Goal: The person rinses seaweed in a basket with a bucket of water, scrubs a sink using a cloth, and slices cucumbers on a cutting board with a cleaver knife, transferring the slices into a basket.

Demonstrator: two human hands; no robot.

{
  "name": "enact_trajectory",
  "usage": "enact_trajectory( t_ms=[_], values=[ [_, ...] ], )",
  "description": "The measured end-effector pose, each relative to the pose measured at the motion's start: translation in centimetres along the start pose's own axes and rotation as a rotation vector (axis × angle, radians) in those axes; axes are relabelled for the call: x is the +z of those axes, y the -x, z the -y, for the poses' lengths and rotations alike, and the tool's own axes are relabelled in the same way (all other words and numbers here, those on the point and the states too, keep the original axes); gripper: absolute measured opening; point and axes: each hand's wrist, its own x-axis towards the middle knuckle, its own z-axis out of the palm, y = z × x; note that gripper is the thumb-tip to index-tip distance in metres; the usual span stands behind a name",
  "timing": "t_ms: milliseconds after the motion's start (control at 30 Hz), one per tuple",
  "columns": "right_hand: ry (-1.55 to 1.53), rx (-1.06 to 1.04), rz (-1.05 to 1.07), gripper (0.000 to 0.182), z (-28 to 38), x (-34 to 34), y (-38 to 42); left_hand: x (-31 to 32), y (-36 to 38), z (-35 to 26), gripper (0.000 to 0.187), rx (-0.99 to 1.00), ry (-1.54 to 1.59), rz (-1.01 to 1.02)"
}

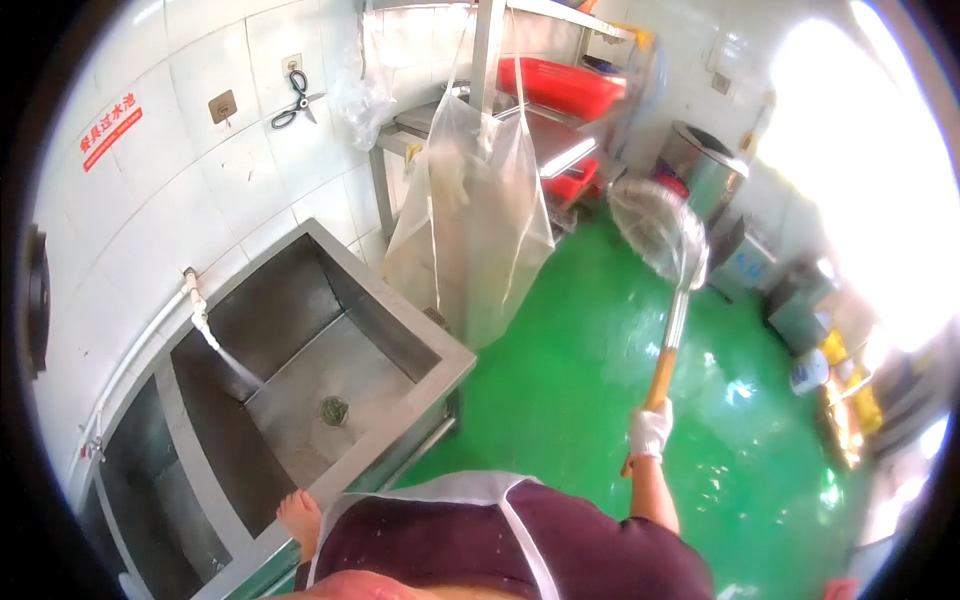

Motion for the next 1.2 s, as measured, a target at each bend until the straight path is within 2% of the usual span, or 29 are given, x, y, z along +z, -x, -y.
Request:
enact_trajectory(
  t_ms=[100,167,267,333,400,433,467,500,533,600,667,700,733,767,833,900,967,1000,1067,1133,1200],
  values=[
    [-0.016,0.149,0.078,0.025,1.1,0.3,-0.2,0.2,-0.1,-0.1,0.013,0.006,-0.006,-0.023],
    [-0.119,0.197,0.078,0.017,3.1,2.5,-0.6,2.4,0.5,0.9,0.014,-0.020,-0.023,0.030],
    [-0.359,-0.057,0.134,0.012,11.0,5.2,-3.1,5.2,1.4,4.6,0.018,0.029,-0.095,0.078],
    [-0.446,-0.266,0.171,0.011,18.9,5.9,-7.6,6.9,1.9,6.1,0.021,0.029,-0.162,0.160],
    [-0.394,-0.578,0.294,0.017,30.9,5.3,-12.7,7.7,2.5,6.6,0.024,-0.016,-0.111,0.122],
    [-0.514,-0.617,0.390,0.024,36.8,5.2,-14.3,7.7,2.7,6.5,0.026,-0.039,-0.088,0.109],
    [-0.497,-0.651,0.287,0.024,43.0,5.0,-13.3,7.6,2.8,6.4,0.028,-0.077,-0.085,0.121],
    [-0.767,-0.576,0.368,0.020,47.5,6.3,-14.2,6.5,2.6,4.9,0.027,-0.140,-0.044,0.142],
    [-0.701,-0.636,0.472,0.020,50.2,7.6,-18.3,3.8,1.0,1.7,0.026,-0.207,0.001,0.151],
    [-0.701,-0.608,0.547,0.015,56.4,9.6,-19.7,0.9,-1.7,-2.9,0.034,-0.360,0.043,0.141],
    [-0.953,-0.641,0.728,0.013,62.2,11.9,-18.6,9.7,0.2,0.1,0.031,-0.397,-0.050,0.159],
    [-1.204,-0.657,1.008,0.010,65.9,13.6,-19.7,12.6,0.5,0.9,0.030,-0.416,-0.102,0.167],
    [-1.444,-0.652,1.294,0.008,68.8,15.3,-20.4,12.0,-0.3,-2.3,0.027,-0.392,0.020,0.055],
    [-1.439,-0.522,1.179,0.006,70.7,15.0,-18.1,11.8,-1.6,-5.3,0.026,-0.394,0.028,0.012],
    [-1.501,-0.304,1.325,0.004,79.5,19.1,-25.4,11.8,-3.2,-8.9,0.026,-0.428,-0.012,-0.001],
    [-1.950,-0.062,1.514,0.006,83.5,21.7,-25.7,12.0,-4.1,-11.2,0.025,-0.469,-0.042,-0.016],
    [-1.927,0.251,1.603,0.017,88.0,23.5,-27.6,12.2,-4.2,-12.3,0.025,-0.505,-0.069,-0.030],
    [-1.989,0.239,1.480,0.020,88.6,24.6,-26.3,12.1,-4.2,-12.8,0.025,-0.520,-0.083,-0.035],
    [-2.021,-0.009,1.444,0.025,87.7,26.5,-24.6,11.7,-3.8,-13.6,0.024,-0.543,-0.105,-0.042],
    [-1.936,-0.485,1.582,0.028,86.7,28.9,-24.5,11.0,-3.3,-14.0,0.024,-0.558,-0.124,-0.052],
    [-1.657,-0.403,1.538,0.033,87.2,28.9,-25.2,11.1,-3.4,-14.1,0.023,-0.571,-0.135,-0.076]
  ],
)
